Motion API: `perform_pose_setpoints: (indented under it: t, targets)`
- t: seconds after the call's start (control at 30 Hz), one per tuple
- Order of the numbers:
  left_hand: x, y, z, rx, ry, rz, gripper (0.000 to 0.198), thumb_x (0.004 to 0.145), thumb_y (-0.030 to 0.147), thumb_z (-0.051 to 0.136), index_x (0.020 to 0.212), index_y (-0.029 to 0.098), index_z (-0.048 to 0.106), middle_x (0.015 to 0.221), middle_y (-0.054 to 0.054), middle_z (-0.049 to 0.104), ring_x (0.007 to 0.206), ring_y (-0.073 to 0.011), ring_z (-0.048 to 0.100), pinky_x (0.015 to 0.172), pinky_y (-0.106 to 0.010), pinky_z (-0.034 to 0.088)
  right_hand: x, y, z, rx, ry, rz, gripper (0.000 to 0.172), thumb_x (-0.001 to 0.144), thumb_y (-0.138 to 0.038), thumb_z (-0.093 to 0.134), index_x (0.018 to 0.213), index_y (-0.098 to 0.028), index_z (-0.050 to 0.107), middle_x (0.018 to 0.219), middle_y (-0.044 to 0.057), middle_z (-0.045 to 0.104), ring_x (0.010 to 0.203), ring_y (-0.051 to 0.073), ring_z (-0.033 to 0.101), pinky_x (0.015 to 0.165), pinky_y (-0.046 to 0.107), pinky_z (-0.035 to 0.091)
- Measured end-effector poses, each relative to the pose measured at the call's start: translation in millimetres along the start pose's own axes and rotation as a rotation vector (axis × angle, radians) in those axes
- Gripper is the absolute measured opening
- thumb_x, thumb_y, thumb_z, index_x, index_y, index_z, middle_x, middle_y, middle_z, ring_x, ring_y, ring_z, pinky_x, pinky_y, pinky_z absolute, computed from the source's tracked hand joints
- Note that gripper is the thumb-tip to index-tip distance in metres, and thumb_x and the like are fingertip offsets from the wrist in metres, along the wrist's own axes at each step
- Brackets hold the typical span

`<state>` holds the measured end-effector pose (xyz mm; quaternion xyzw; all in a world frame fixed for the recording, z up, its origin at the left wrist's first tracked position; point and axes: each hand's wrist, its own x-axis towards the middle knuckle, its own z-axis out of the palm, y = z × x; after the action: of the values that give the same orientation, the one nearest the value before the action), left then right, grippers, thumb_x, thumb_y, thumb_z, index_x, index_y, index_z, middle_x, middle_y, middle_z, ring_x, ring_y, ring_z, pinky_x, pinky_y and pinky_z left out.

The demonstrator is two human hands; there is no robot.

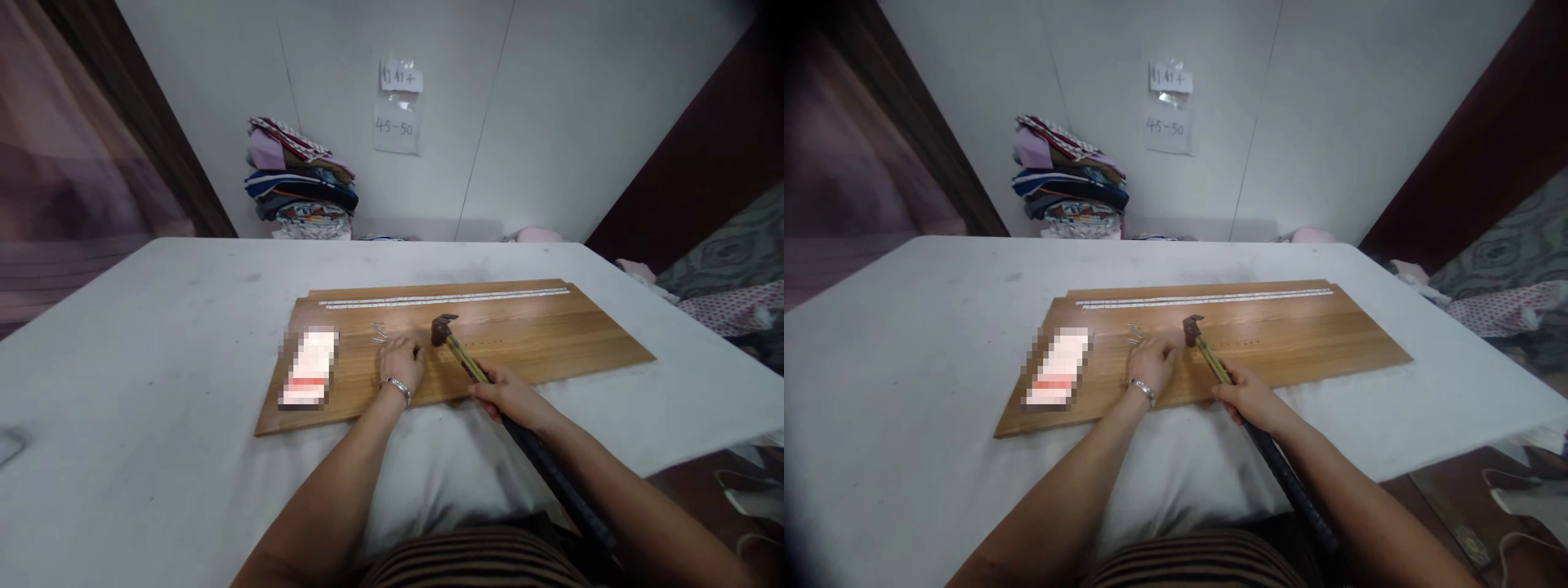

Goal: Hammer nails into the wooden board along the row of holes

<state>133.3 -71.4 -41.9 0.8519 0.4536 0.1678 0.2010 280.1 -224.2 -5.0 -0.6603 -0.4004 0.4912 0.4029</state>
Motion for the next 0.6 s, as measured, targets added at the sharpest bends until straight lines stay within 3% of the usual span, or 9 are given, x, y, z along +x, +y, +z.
perform_pose_setpoints:
  t: [0.13, 0.27, 0.37, 0.5, 0.6]
  targets:
    - [0.2, -0.5, -1.4, -0.015, -0.003, 0.000, 0.018, 0.088, 0.022, 0.056, 0.088, 0.021, 0.074, 0.099, -0.009, 0.073, 0.103, -0.0241, 0.063, 0.092, -0.035, 0.043, -1.3, -4.7, -0.1, -0.005, 0.006, -0.019, 0.039, 0.077, -0.029, 0.060, 0.114, -0.019, 0.054, 0.048, -0.012, 0.043, 0.035, 0.008, 0.037, 0.035, 0.020, 0.032]
    - [-0.3, -0.3, -2.5, -0.137, 0.015, -0.020, 0.018, 0.089, 0.024, 0.056, 0.087, 0.020, 0.074, 0.098, -0.008, 0.074, 0.101, -0.0233, 0.064, 0.092, -0.035, 0.044, 4.2, -13.5, -1.1, 0.012, 0.019, -0.027, 0.034, 0.076, -0.032, 0.062, 0.107, -0.020, 0.056, 0.046, -0.013, 0.041, 0.034, 0.008, 0.037, 0.035, 0.020, 0.032]
    - [-0.1, 5.3, -2.6, -0.411, 0.008, -0.042, 0.023, 0.092, 0.030, 0.052, 0.092, 0.019, 0.073, 0.096, -0.007, 0.074, 0.095, -0.0213, 0.065, 0.088, -0.033, 0.047, 19.2, -23.6, 1.9, 0.047, 0.035, -0.060, 0.037, 0.073, -0.033, 0.062, 0.108, -0.020, 0.057, 0.048, -0.012, 0.042, 0.035, 0.008, 0.037, 0.035, 0.020, 0.032]
    - [7.6, 18.8, -11.4, -0.926, -0.114, -0.097, 0.034, 0.093, 0.043, 0.049, 0.089, 0.016, 0.069, 0.087, -0.006, 0.073, 0.084, -0.0194, 0.067, 0.078, -0.030, 0.051, 51.7, -39.4, 24.4, 0.059, 0.130, -0.161, 0.041, 0.075, -0.028, 0.058, 0.115, -0.021, 0.058, 0.052, -0.009, 0.047, 0.039, 0.009, 0.041, 0.039, 0.020, 0.036]
    - [19.8, 24.4, -28.7, -1.155, -0.118, -0.138, 0.040, 0.088, 0.054, 0.055, 0.087, 0.015, 0.066, 0.078, -0.004, 0.069, 0.072, -0.0166, 0.064, 0.067, -0.027, 0.051, 70.5, -47.9, 54.3, 0.049, 0.182, -0.239, 0.043, 0.078, -0.026, 0.056, 0.121, -0.022, 0.059, 0.076, -0.001, 0.064, 0.058, 0.014, 0.057, 0.053, 0.026, 0.050]
